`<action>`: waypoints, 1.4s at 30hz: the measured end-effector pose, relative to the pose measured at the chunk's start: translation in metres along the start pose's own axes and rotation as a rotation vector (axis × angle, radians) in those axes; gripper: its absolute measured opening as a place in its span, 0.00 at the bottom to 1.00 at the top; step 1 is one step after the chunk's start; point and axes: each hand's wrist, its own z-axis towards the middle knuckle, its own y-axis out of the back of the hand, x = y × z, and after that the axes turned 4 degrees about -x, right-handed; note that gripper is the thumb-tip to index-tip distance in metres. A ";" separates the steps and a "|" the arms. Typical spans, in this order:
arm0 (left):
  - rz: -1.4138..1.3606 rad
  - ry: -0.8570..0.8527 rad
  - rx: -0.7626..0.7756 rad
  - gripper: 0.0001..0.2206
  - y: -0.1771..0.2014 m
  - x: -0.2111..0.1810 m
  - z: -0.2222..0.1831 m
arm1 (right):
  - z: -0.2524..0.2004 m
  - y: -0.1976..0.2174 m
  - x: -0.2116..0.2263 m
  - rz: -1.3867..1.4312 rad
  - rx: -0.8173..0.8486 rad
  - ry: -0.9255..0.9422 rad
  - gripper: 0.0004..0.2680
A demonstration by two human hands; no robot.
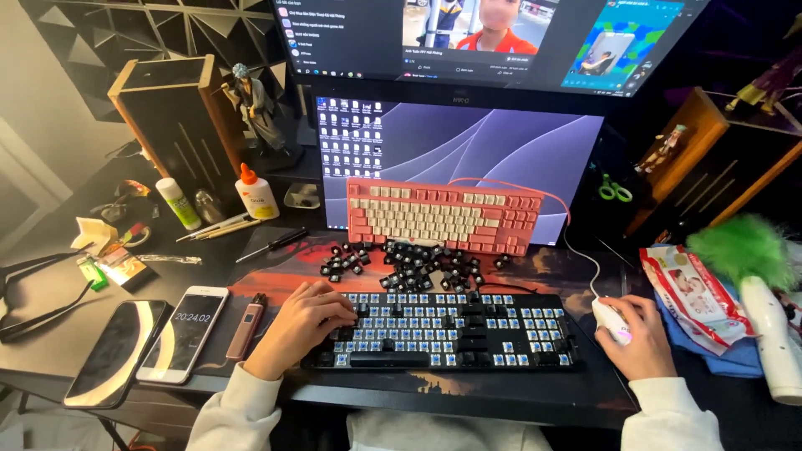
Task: Installing or replacing keycaps on a mechanical keyboard base by pressing them onto the switches.
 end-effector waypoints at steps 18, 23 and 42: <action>-0.089 0.062 0.032 0.07 0.001 -0.003 0.006 | 0.001 -0.007 -0.022 -0.007 0.021 0.009 0.24; -0.128 0.026 -0.013 0.08 -0.001 -0.001 0.001 | 0.001 -0.012 -0.035 0.037 -0.080 0.177 0.25; -0.180 0.111 0.031 0.10 0.008 -0.006 0.000 | -0.001 -0.002 -0.018 0.001 0.013 0.074 0.23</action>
